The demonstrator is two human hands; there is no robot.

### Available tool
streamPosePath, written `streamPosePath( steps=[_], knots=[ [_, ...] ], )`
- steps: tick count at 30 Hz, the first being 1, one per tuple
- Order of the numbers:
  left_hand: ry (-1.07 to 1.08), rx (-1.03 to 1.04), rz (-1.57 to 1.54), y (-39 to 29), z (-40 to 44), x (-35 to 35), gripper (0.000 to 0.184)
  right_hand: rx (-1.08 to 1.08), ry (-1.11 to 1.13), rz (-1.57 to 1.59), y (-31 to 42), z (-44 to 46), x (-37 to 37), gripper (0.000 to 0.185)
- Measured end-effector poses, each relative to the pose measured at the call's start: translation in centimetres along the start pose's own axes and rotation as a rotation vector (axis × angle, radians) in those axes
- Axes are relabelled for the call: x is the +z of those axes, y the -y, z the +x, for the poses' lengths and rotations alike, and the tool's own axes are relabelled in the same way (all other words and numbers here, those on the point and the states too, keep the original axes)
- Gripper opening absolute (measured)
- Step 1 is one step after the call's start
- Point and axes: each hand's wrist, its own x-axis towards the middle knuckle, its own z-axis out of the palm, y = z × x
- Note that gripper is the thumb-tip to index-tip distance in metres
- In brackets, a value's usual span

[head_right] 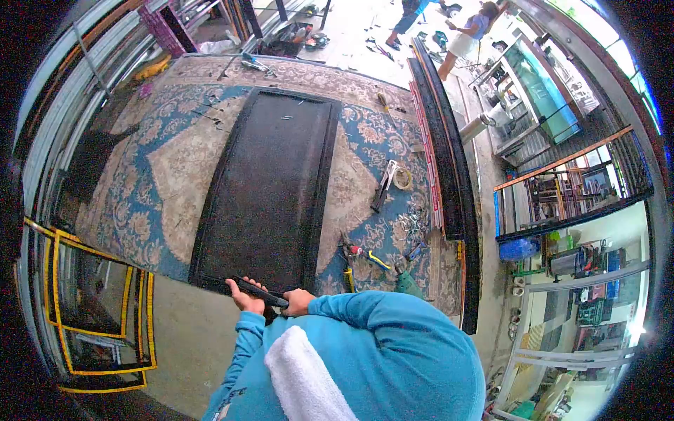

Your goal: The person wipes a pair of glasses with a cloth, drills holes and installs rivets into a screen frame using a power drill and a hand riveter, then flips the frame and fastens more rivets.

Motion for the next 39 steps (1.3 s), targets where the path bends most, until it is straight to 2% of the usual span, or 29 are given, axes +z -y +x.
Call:
streamPosePath(
  steps=[1, 3, 5, 7, 9, 10, 11, 13, 14, 17, 20, 21, 23, 24, 26, 30, 32, 33, 35, 37, 39],
  knots=[
    [-0.014, 0.011, 0.001, 0.1, 0.0, -0.1, 0.058, 0.005, -0.002, 0.005, 0.3, 0.0, -0.4, 0.044],
    [-0.001, 0.013, 0.024, 0.2, -0.1, -0.1, 0.058, -0.028, 0.162, -0.310, 0.9, 0.3, -1.7, 0.043],
    [0.017, 0.021, 0.048, 0.0, 0.1, -0.4, 0.057, -0.065, 0.174, -0.356, 3.9, -0.7, -5.0, 0.048],
    [0.085, 0.031, 0.027, 0.2, 1.3, -1.6, 0.058, 0.024, 0.244, -0.050, 7.7, -1.9, -9.8, 0.058],
    [0.074, 0.091, -0.018, 0.7, 4.4, -2.8, 0.058, 0.192, 0.242, 0.560, 9.8, -3.6, -12.4, 0.066],
    [0.071, 0.149, -0.057, 0.6, 4.4, -2.3, 0.059, -0.029, 0.103, 0.106, 8.0, -2.3, -11.1, 0.062],
    [0.072, 0.150, -0.056, 0.6, 3.9, -2.3, 0.059, -0.030, 0.102, 0.106, 6.3, -1.5, -9.5, 0.062],
    [0.007, 0.020, -0.022, -0.3, 0.3, 0.5, 0.060, -0.039, 0.289, -0.027, 3.7, 0.1, -6.0, 0.056],
    [0.036, 0.021, -0.009, 0.0, 1.4, -0.7, 0.060, 0.043, 0.313, 0.080, 2.6, 1.0, -4.4, 0.052],
    [0.045, 0.018, 0.023, -0.2, 0.5, -0.6, 0.060, 0.110, 0.394, 0.292, 1.3, 1.4, -2.3, 0.047],
    [0.009, 0.034, 0.034, 0.2, 1.0, -1.1, 0.060, 0.089, 0.390, 0.264, -0.6, 2.0, -0.7, 0.050],
    [-0.001, 0.037, 0.031, 0.2, 0.9, -0.8, 0.060, 0.024, 0.262, 0.226, 0.5, 0.8, -1.2, 0.054],
    [-0.042, 0.023, 0.022, 0.2, 0.6, -0.8, 0.061, 0.029, 0.091, 0.099, -0.4, 1.4, 0.9, 0.052],
    [-0.016, 0.011, 0.011, -0.1, 0.6, -1.2, 0.061, 0.032, 0.095, 0.103, -0.3, 1.1, 1.7, 0.052],
    [0.026, 0.005, -0.012, 0.0, 1.0, -0.7, 0.061, 0.000, -0.002, 0.083, -0.7, 1.3, 1.4, 0.050],
    [-0.002, 0.045, 0.019, 0.2, 0.2, -0.3, 0.059, -0.020, 0.070, -0.045, 1.6, 0.3, -2.0, 0.050],
    [-0.001, 0.050, 0.031, 0.2, 0.2, -0.2, 0.059, -0.105, 0.205, -0.360, 3.6, -0.2, -4.4, 0.050],
    [-0.003, 0.037, 0.028, 0.1, 0.3, -0.5, 0.058, -0.103, 0.200, -0.356, 5.1, -0.6, -6.3, 0.050],
    [-0.002, 0.027, 0.018, 0.1, 0.8, -0.7, 0.058, -0.008, 0.289, 0.073, 7.4, -1.1, -10.2, 0.052],
    [0.094, 0.041, -0.007, -0.1, 1.0, -1.0, 0.059, -0.017, 0.253, 0.041, 7.2, -1.2, -10.4, 0.052],
    [0.066, -0.016, -0.026, -0.3, 1.1, -0.9, 0.060, -0.021, 0.211, 0.011, 6.2, -1.0, -8.9, 0.052]
  ],
)
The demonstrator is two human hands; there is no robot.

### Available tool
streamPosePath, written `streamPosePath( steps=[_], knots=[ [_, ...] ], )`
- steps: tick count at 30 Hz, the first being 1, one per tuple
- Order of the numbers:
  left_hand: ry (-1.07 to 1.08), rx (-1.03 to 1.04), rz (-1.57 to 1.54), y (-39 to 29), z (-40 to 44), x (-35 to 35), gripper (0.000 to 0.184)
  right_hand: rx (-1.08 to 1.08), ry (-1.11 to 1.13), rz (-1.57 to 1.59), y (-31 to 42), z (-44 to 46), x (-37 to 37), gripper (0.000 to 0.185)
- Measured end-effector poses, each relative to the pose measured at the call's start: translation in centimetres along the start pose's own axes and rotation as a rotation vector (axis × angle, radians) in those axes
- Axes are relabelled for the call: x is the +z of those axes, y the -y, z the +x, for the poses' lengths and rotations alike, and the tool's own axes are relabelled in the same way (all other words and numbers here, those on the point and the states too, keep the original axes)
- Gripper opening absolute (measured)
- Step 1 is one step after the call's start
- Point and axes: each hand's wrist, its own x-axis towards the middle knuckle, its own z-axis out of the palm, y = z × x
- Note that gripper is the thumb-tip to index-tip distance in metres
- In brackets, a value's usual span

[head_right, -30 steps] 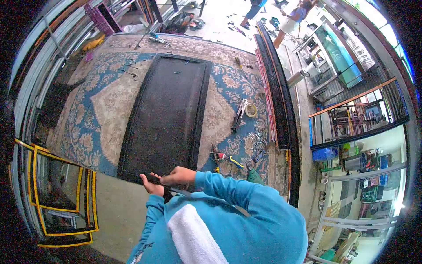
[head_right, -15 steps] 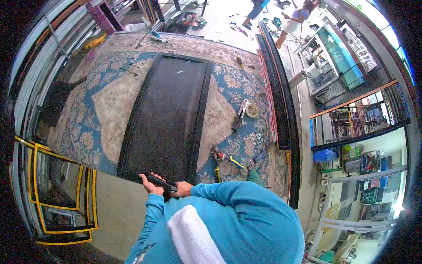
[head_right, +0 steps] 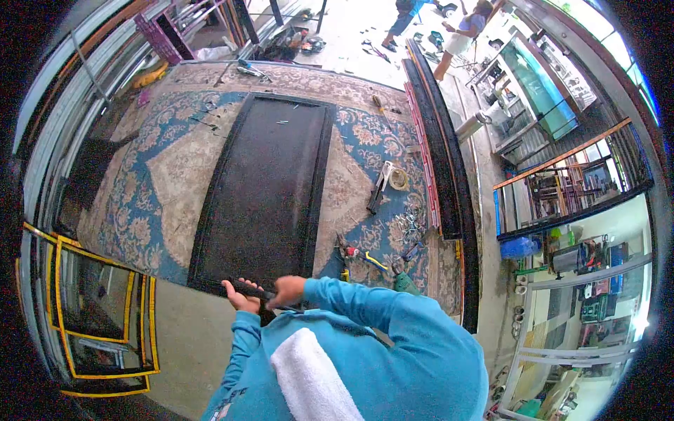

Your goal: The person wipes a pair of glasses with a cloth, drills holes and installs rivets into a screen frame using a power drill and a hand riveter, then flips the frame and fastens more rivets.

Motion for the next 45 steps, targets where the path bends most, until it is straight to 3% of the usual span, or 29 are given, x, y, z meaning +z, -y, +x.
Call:
streamPosePath(
  steps=[3, 5, 9, 11, 15, 19, 20, 21, 22, 24, 26, 28, 30, 31, 32, 33, 34, 35, 36, 40, 43, 45],
  knots=[
    [-0.078, 0.028, 0.035, 0.2, -0.1, 0.5, 0.061, 0.023, 0.074, -0.058, -4.2, 3.2, 5.0, 0.052],
    [-0.068, 0.028, 0.041, 0.1, 0.1, 0.3, 0.061, 0.074, 0.162, 0.214, -5.3, 3.9, 6.2, 0.049],
    [-0.069, 0.069, 0.071, 0.8, -0.2, 0.3, 0.060, 0.145, 0.238, 0.329, -5.1, 2.7, 5.5, 0.047],
    [-0.085, 0.091, 0.075, 0.8, -0.5, 0.5, 0.060, 0.039, 0.070, 0.229, -5.9, 3.4, 7.1, 0.050],
    [-0.076, 0.039, 0.055, 0.3, -0.6, 0.6, 0.060, 0.037, -0.176, 0.070, -6.1, 3.2, 8.6, 0.058],
    [-0.008, 0.040, 0.032, 0.2, 0.8, -0.6, 0.064, -0.009, -0.184, 0.012, -6.4, 4.0, 8.8, 0.051],
    [-0.083, 0.065, 0.038, 0.4, 0.1, 0.4, 0.064, -0.025, -0.145, -0.021, -6.0, 3.5, 8.0, 0.049],
    [-0.060, 0.051, 0.029, 0.5, 0.3, 0.2, 0.064, -0.101, -0.189, -0.097, -8.6, 5.5, 9.3, 0.044],
    [-0.032, 0.052, 0.027, 0.5, -0.1, 0.4, 0.063, -0.015, -0.158, -0.192, -6.5, 3.9, 7.8, 0.042],
    [0.082, 0.012, -0.010, 0.6, 0.0, -0.4, 0.059, -0.070, -0.166, -0.279, -5.6, 2.7, 6.5, 0.038],
    [0.230, 0.058, 0.075, 0.6, -1.2, -0.5, 0.064, -0.160, -0.117, -0.082, -5.4, 0.9, 4.3, 0.033],
    [0.315, 0.020, 0.256, -0.3, -5.0, 1.4, 0.072, -0.217, -0.186, 0.176, -5.8, -2.1, 2.9, 0.024],
    [0.470, -0.084, 0.440, -1.4, -6.4, 0.5, 0.073, -0.213, -0.327, 0.450, -8.4, -4.2, 3.1, 0.029],
    [0.401, -0.079, 0.525, -1.4, -6.5, -0.3, 0.070, -0.007, -0.345, 0.460, -8.8, -5.8, 1.8, 0.036],
    [0.324, -0.076, 0.610, -1.5, -6.8, -1.5, 0.067, -0.033, -0.569, 0.500, -12.7, -5.3, 2.6, 0.043],
    [0.234, -0.017, 0.711, -1.5, -7.2, -2.8, 0.056, -0.092, -0.713, 0.209, -14.5, -5.8, 1.1, 0.048],
    [0.114, 0.014, 0.830, -1.4, -7.3, -4.0, 0.045, -0.070, -1.021, -0.098, -15.0, -6.4, 0.5, 0.046],
    [0.039, 0.029, 0.935, -1.2, -6.5, -6.3, 0.042, 0.068, -0.894, 0.345, -15.6, -6.5, -1.4, 0.045],
    [-0.027, 0.037, 1.045, -1.0, -5.9, -8.4, 0.040, 0.045, -1.003, 0.102, -20.5, -4.8, -2.5, 0.043],
    [-0.077, 0.010, 1.115, -0.6, -6.5, -9.9, 0.045, 0.172, -1.144, 0.116, -27.5, -2.0, -7.4, 0.045],
    [-0.149, 0.030, 1.202, -0.9, -6.2, -8.3, 0.071, 0.301, -1.138, -0.031, -27.3, -1.4, -10.3, 0.056],
    [-0.163, 0.074, 1.193, -1.3, -5.4, -7.9, 0.075, 0.420, -1.183, -0.293, -27.2, -1.1, -10.5, 0.068]
  ],
)
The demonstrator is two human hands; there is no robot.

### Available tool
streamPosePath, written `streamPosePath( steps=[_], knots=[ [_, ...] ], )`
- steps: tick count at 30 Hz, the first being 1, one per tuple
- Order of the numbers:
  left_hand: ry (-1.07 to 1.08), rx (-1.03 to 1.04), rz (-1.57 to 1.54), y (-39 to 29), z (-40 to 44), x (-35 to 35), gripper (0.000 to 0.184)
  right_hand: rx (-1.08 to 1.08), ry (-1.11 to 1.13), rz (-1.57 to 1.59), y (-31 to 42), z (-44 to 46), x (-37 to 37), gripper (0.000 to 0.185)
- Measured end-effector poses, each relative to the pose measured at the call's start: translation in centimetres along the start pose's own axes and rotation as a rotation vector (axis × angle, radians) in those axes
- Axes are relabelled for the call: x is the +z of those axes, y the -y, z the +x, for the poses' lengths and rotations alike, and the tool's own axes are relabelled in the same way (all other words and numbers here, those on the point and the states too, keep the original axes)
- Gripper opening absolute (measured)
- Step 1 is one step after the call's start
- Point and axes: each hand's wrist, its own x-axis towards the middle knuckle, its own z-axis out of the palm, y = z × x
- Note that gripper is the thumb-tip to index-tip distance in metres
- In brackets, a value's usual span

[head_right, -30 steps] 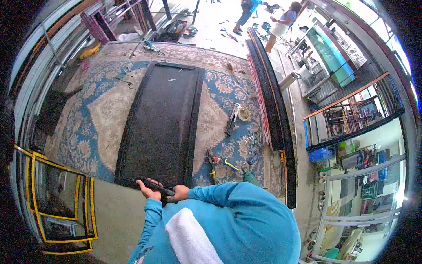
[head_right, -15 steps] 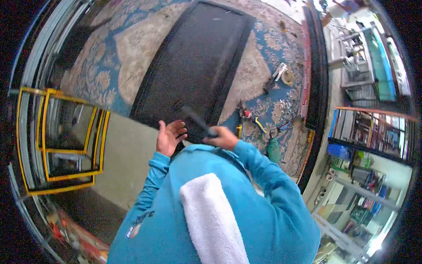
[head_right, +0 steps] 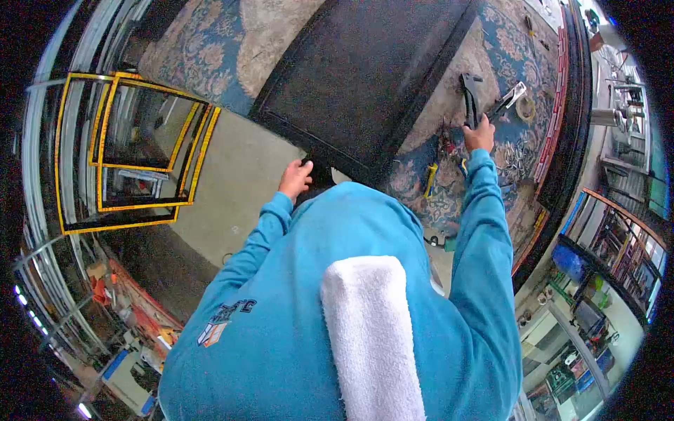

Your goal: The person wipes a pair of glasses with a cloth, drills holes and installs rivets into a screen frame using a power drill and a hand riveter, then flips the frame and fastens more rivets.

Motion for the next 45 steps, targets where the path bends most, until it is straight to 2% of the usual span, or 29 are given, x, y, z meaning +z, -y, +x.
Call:
streamPosePath(
  steps=[3, 5, 6, 7, 11, 13, 16, 17, 18, 19, 22, 23, 25, 27, 29, 30, 31, 33, 34, 35, 37, 40, 43, 45],
  knots=[
    [-0.081, 0.042, -0.029, -0.8, 1.2, 0.2, 0.085, 0.032, -0.003, 0.004, -0.9, 0.1, 0.9, 0.078],
    [-0.108, 0.003, -0.072, -1.3, 1.6, 0.4, 0.090, -0.075, 0.013, 0.078, -2.6, 0.1, 0.6, 0.074],
    [-0.020, -0.027, -0.009, -0.7, 3.4, -0.3, 0.095, -0.111, -0.007, 0.098, -2.9, -0.9, -0.2, 0.071],
    [-0.082, -0.061, -0.048, -0.2, 4.6, -0.1, 0.095, -0.148, -0.026, 0.121, -3.5, -1.8, -1.1, 0.069],
    [-0.128, -0.170, -0.207, -2.4, 6.4, 0.4, 0.102, -0.071, -0.003, 0.033, -7.3, -4.7, -4.6, 0.065],
    [-0.155, -0.211, -0.243, -3.2, 7.4, 1.3, 0.106, -0.028, 0.162, 0.143, -10.5, -6.1, -6.3, 0.062],
    [-0.343, -0.043, -0.087, -2.4, 9.5, 1.6, 0.094, 0.029, 0.256, 0.309, -14.1, -9.4, -8.4, 0.057],
    [-0.394, 0.041, 0.005, -0.7, 11.7, 1.5, 0.089, 0.012, 0.169, 0.171, -16.6, -10.7, -7.8, 0.057],
    [-0.436, 0.060, 0.052, -0.2, 12.7, 1.4, 0.085, 0.098, 0.358, 0.181, -14.5, -11.5, -10.9, 0.060],
    [-0.457, 0.061, 0.087, -0.2, 12.7, 1.4, 0.084, 0.212, 0.209, 0.112, -14.9, -13.6, -10.5, 0.059],
    [-0.467, 0.029, 0.171, -1.4, 11.9, 1.3, 0.080, 0.264, 0.173, -0.118, -19.7, -17.0, -8.9, 0.077],
    [-0.473, 0.027, 0.178, -1.6, 11.6, 1.0, 0.080, 0.266, 0.180, -0.113, -20.1, -18.4, -8.2, 0.077],
    [-0.358, -0.030, 0.223, -2.4, 10.9, 0.9, 0.084, 0.549, 0.202, -0.289, -20.4, -20.6, -6.9, 0.081],
    [-0.327, -0.031, 0.161, -4.0, 8.0, 1.5, 0.085, 0.593, 0.124, -0.237, -20.9, -22.8, -4.9, 0.079],
    [-0.313, -0.060, 0.051, -3.4, 8.9, 1.6, 0.085, 0.767, 0.235, 0.165, -24.0, -23.3, -2.7, 0.092],
    [-0.313, -0.061, 0.056, -3.8, 8.8, 1.5, 0.085, 0.786, 0.182, 0.150, -25.3, -23.7, -1.6, 0.088],
    [-0.321, -0.080, 0.084, -4.1, 8.6, 1.5, 0.084, 0.792, 0.186, 0.149, -23.4, -24.0, -2.5, 0.088],
    [-0.326, -0.097, 0.113, -4.0, 9.0, 1.3, 0.083, 1.175, 0.116, 0.621, -18.0, -24.2, -5.5, 0.079],
    [-0.289, -0.103, 0.096, -3.6, 9.4, 1.1, 0.085, 1.179, 0.113, 0.621, -18.5, -24.6, -4.9, 0.079],
    [-0.250, -0.112, 0.079, -3.2, 9.8, 1.0, 0.087, 1.263, 0.184, 0.903, -18.2, -24.9, -4.7, 0.068],
    [-0.273, -0.110, 0.077, -3.8, 8.6, 1.7, 0.089, 1.327, 0.251, 1.185, -18.3, -25.2, -4.8, 0.058],
    [-0.288, -0.120, 0.062, -5.0, 7.1, 1.9, 0.094, 1.235, 0.250, 1.206, -17.4, -27.1, -5.2, 0.054],
    [-0.263, -0.134, 0.052, -4.8, 7.7, 1.7, 0.095, 0.882, 0.162, 1.505, -15.4, -28.4, -5.3, 0.043],
    [-0.253, -0.145, 0.055, -4.5, 8.1, 1.7, 0.095, 0.834, 0.149, 1.559, -14.5, -28.5, -4.9, 0.040]
  ],
)
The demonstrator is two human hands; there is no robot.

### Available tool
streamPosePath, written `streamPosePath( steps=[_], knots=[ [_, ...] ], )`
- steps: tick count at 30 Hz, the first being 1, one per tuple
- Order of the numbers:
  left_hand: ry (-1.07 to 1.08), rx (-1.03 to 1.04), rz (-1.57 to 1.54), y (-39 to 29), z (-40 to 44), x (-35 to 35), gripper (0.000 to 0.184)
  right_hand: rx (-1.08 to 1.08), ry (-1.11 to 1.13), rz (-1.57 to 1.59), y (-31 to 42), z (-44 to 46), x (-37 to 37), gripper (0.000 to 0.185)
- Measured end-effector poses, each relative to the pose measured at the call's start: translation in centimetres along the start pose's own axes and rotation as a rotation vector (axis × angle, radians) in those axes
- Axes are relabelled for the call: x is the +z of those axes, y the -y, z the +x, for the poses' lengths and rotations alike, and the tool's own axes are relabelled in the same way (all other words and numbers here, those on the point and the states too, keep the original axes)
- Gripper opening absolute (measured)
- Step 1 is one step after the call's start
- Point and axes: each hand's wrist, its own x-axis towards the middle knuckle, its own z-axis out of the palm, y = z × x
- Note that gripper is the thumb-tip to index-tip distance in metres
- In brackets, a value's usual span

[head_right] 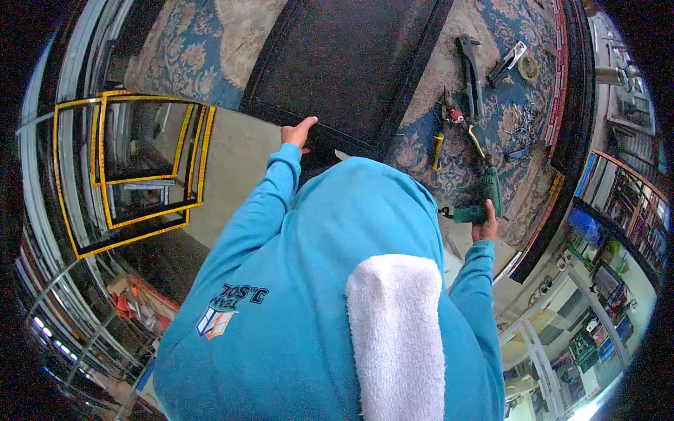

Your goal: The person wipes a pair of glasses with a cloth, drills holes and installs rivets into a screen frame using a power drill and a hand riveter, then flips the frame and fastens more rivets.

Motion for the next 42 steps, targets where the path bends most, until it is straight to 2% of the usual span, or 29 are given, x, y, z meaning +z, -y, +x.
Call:
streamPosePath(
  steps=[3, 5, 6, 8, 9, 10, 12, 13, 16, 17, 18, 20, 21, 22, 23, 24, 26, 27, 33, 34, 36, 37, 40, 42],
  knots=[
    [-0.003, 0.021, -0.007, 0.1, 0.0, -0.2, 0.094, 0.049, 0.004, 0.120, -0.1, -0.3, -0.3, 0.043],
    [0.027, 0.010, -0.010, 0.0, 0.1, -0.3, 0.092, 0.000, -0.055, 0.196, 0.0, -0.9, -1.7, 0.056],
    [0.029, 0.009, -0.009, -0.1, -0.2, -0.3, 0.092, 0.000, -0.057, 0.195, 0.1, -1.9, -1.6, 0.056],
    [0.004, 0.008, -0.048, -0.6, -1.1, -0.3, 0.092, -0.205, 0.159, 0.251, 2.7, -6.1, 3.7, 0.071],
    [0.003, -0.001, -0.046, -0.3, -0.6, -0.2, 0.092, -0.240, 0.230, 0.264, 3.9, -7.4, 5.8, 0.077],
    [0.032, -0.004, -0.059, -0.2, 0.1, -0.2, 0.094, -0.233, 0.222, 0.259, 4.8, -7.3, 5.8, 0.077],
    [0.071, -0.014, -0.062, 0.5, 0.6, 0.1, 0.097, -0.091, 0.516, 0.435, 6.4, -6.7, 5.4, 0.076],
    [0.053, 0.002, -0.096, 0.4, 0.4, 0.3, 0.097, -0.124, 0.366, 0.372, 6.7, -6.5, 6.5, 0.079],
    [0.011, 0.019, -0.110, -0.1, -0.5, 0.1, 0.098, -0.115, 0.460, 0.243, 8.1, -6.1, 11.7, 0.075],
    [-0.013, 0.029, -0.084, -0.2, -0.8, 0.0, 0.101, -0.135, 0.332, 0.109, 9.1, -6.9, 14.9, 0.072],
    [-0.011, 0.015, -0.079, -0.2, -0.9, -0.1, 0.101, -0.125, 0.324, 0.101, 10.1, -7.4, 17.1, 0.072],
    [0.012, 0.009, -0.155, -0.1, -0.6, 0.2, 0.103, -0.013, 0.439, -0.252, 11.5, -7.5, 20.6, 0.069],
    [0.016, -0.002, -0.157, 0.2, -0.2, 0.5, 0.103, -0.041, 0.436, -0.415, 11.6, -7.3, 21.9, 0.066],
    [-0.024, 0.027, -0.109, 0.8, 0.3, 0.8, 0.096, -0.068, 0.433, -0.579, 11.8, -7.4, 23.9, 0.064],
    [-0.063, 0.056, -0.060, 1.4, 0.8, 1.1, 0.088, -0.075, 0.523, -0.715, 12.0, -7.5, 26.2, 0.063],
    [-0.060, 0.042, -0.062, 1.6, 1.0, 1.0, 0.088, -0.079, 0.614, -0.850, 12.0, -8.5, 29.6, 0.062],
    [-0.034, 0.108, -0.073, 2.2, 1.1, 0.7, 0.086, 0.038, 0.538, -0.983, 10.6, -10.4, 34.1, 0.062],
    [-0.030, 0.093, -0.075, 2.8, 1.2, 0.5, 0.086, -0.046, 0.575, -1.020, 9.4, -10.5, 35.3, 0.061],
    [0.227, 0.236, -0.131, 4.2, -0.5, -1.4, 0.079, -0.141, 0.621, -1.231, 6.4, -11.0, 40.4, 0.060],
    [0.231, 0.227, -0.136, 4.1, -0.6, -1.3, 0.079, -0.165, 0.632, -1.268, 6.1, -10.9, 40.9, 0.060],
    [0.176, 0.382, -0.161, 3.9, -1.1, -1.0, 0.085, -0.163, 0.624, -1.282, 5.5, -10.8, 41.6, 0.061],
    [0.185, 0.275, -0.081, 1.7, -2.6, -1.8, 0.092, -0.170, 0.618, -1.286, 5.2, -10.8, 41.9, 0.061],
    [0.148, 0.258, 0.063, 2.5, -1.6, -1.1, 0.096, -0.192, 0.610, -1.334, 4.8, -11.0, 43.0, 0.060],
    [0.145, 0.287, 0.024, 3.3, -0.9, -0.5, 0.097, -0.194, 0.604, -1.356, 4.6, -11.4, 43.9, 0.060]
  ],
)
